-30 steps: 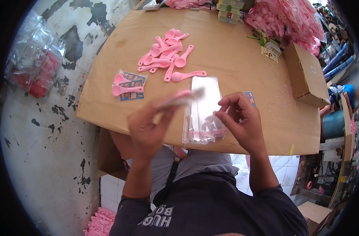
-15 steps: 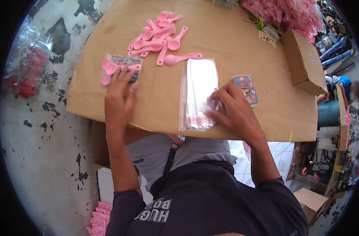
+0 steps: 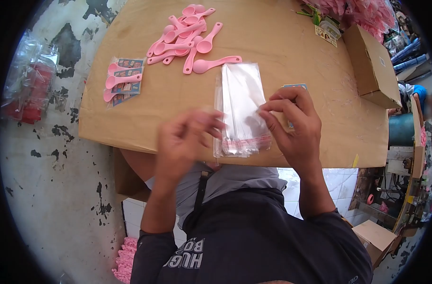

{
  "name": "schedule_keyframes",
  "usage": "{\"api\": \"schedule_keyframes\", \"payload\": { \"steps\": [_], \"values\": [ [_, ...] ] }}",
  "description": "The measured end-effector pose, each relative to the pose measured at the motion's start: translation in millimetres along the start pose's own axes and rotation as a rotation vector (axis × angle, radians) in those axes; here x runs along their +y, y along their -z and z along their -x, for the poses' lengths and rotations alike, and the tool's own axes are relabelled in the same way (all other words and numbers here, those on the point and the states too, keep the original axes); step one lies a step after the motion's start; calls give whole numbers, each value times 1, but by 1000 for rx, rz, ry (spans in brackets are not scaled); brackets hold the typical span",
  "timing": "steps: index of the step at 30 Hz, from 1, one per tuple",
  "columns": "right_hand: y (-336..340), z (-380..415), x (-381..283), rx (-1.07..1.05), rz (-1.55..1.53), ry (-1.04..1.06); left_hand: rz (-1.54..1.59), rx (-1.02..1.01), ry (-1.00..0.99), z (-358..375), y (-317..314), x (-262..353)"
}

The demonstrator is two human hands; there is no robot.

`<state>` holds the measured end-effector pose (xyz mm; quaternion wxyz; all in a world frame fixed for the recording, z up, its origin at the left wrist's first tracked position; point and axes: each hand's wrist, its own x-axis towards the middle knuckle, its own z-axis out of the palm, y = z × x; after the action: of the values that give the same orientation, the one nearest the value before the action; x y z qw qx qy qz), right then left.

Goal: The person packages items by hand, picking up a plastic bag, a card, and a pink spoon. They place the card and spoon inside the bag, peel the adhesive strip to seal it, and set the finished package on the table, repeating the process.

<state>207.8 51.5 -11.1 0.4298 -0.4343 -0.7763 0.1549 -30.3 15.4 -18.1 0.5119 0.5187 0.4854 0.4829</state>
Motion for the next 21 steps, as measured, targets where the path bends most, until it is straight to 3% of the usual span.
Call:
{"api": "schedule_keyframes", "payload": {
  "steps": [1,5,8,12,14,16,21],
  "values": [
    [0,0,-3,0,0,0,42,-122,71,-1,-13,0],
    [2,1,-17,-124,-70,68,385,-154,213,-14,-40,-2],
    [9,2,-17,-172,-97,120,283,-103,143,-25,-36,2],
    [9,6,-8,-60,-157,68,248,-96,159,-31,-28,7],
    [8,9,-6,-3,-164,-168,248,-104,155,-34,-25,7],
    [7,9,-6,-19,-152,-174,254,-121,156,-36,-27,6],
    [-1,13,-13,-88,-479,-428,269,-21,78,-35,-42,2]
  ]
}}
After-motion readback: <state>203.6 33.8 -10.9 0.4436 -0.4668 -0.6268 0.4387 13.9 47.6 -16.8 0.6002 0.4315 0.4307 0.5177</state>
